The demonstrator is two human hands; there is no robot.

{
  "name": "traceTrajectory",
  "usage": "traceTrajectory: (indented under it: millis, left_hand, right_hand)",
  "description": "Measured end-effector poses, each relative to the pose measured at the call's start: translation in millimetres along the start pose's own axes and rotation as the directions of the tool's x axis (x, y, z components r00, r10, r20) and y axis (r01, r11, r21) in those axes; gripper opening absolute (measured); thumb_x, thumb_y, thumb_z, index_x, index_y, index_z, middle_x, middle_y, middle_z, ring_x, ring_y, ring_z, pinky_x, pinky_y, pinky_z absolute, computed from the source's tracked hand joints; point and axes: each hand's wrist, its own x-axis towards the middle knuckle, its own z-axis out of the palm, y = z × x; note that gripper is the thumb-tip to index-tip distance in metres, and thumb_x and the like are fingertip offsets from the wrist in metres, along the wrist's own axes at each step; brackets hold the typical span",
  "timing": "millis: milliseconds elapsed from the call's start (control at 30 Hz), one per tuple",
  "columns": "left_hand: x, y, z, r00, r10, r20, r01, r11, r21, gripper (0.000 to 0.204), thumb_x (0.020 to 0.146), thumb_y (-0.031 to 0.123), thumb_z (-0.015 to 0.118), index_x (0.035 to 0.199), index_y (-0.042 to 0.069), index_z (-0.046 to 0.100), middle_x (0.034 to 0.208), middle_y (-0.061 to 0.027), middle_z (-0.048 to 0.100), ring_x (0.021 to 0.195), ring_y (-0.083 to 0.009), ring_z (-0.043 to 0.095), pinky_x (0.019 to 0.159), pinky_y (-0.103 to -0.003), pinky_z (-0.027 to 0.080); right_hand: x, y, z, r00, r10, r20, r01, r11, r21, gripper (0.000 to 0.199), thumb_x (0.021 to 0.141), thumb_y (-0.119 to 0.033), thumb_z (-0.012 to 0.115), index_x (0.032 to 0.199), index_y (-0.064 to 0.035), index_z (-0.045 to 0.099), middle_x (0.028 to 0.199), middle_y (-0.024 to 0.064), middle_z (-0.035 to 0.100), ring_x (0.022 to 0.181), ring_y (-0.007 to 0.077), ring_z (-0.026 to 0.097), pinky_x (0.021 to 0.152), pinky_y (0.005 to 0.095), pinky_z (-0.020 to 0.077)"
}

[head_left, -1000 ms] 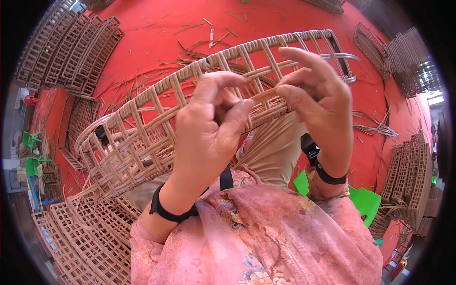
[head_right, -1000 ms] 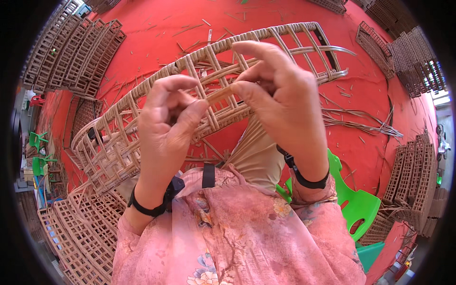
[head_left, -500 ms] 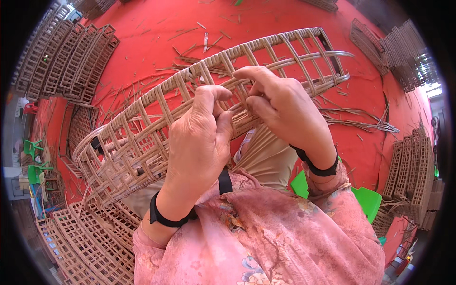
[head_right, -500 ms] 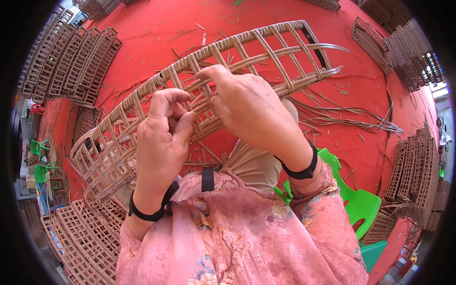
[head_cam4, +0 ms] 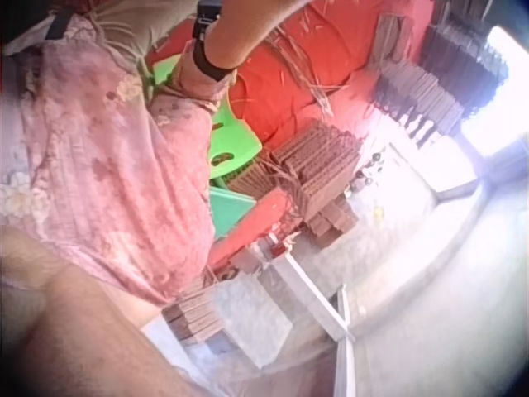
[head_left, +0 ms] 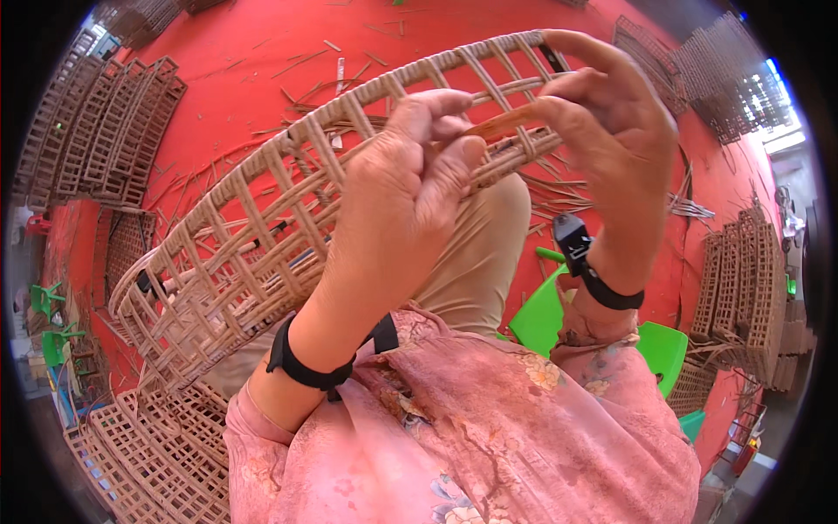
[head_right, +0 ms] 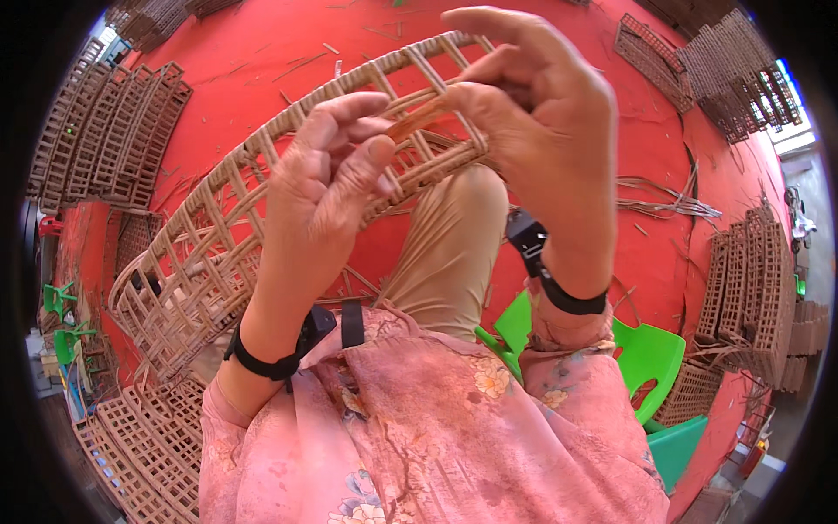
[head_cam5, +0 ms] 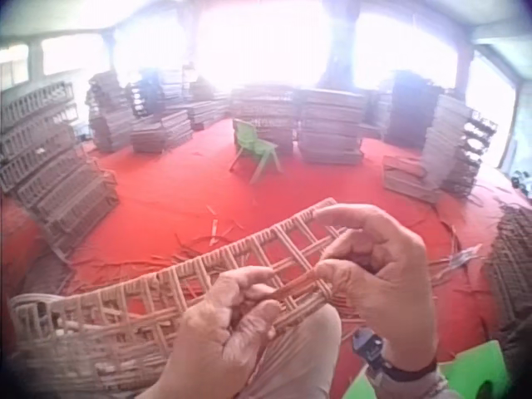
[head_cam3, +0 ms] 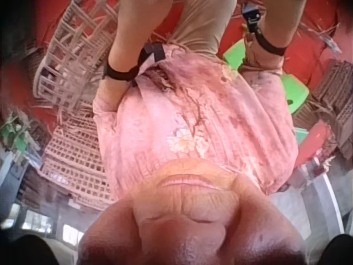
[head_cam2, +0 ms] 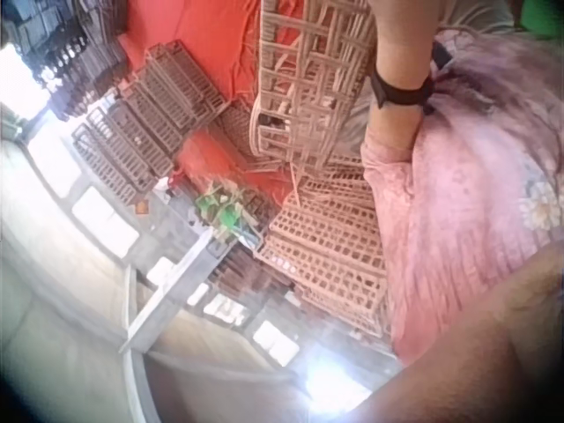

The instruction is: Weaving thin bamboo or wood strips around a rectangular frame to create furniture components.

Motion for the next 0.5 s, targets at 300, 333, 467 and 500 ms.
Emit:
traceTrajectory:
  millis: [300,333,467,500]
  left_hand:
    - [-4.2,12.7,-8.0,0.998,0.055,-0.041,-0.022,0.823,0.567,0.02,0.092,0.001,0.064,0.112,0.002,0.061,0.07,-0.0014,0.058,0.063,-0.0087,0.054,0.061,-0.028,0.047]
    - [-2.7,12.1,-6.8,0.998,0.058,-0.038,-0.026,0.823,0.567,0.02,0.092,0.001,0.064,0.112,0.002,0.061,0.07,-0.0014,0.058,0.063,-0.0087,0.054,0.061,-0.028,0.047]
    - [9.1,-2.5,-1.7,0.998,-0.031,0.06,0.004,0.911,0.412,0.022,0.09,0.003,0.057,0.112,0.003,0.059,0.078,-0.0186,0.07,0.076,-0.0371,0.071,0.069,-0.047,0.053]
    - [9.5,-5.8,-0.2,0.997,-0.041,0.062,0.014,0.923,0.384,0.021,0.091,0.002,0.057,0.112,0.003,0.058,0.078,-0.0181,0.07,0.075,-0.0378,0.071,0.07,-0.048,0.053]
  right_hand:
    - [-9.2,36.9,23.7,0.97,0.096,0.224,0.012,0.9,-0.436,0.033,0.101,-0.014,0.059,0.13,0.0006,0.06,0.089,0.0168,0.072,0.062,0.0184,0.065,0.058,0.0334,0.0514]
    - [-9.1,42.8,25.5,0.966,0.052,0.255,0.071,0.89,-0.45,0.032,0.1,-0.014,0.059,0.128,0.0006,0.06,0.089,0.0181,0.072,0.064,0.0239,0.067,0.06,0.0354,0.052]
    - [3.0,36.5,28.4,0.92,0.16,0.357,0.014,0.899,-0.438,0.031,0.095,-0.014,0.057,0.12,0.0031,0.061,0.091,0.0255,0.07,0.075,0.0405,0.068,0.072,0.0452,0.0526]
    - [5.6,37.3,27.4,0.905,0.169,0.39,0.005,0.913,-0.407,0.03,0.093,-0.013,0.056,0.116,0.0055,0.062,0.093,0.0298,0.069,0.081,0.0456,0.067,0.078,0.0509,0.0523]
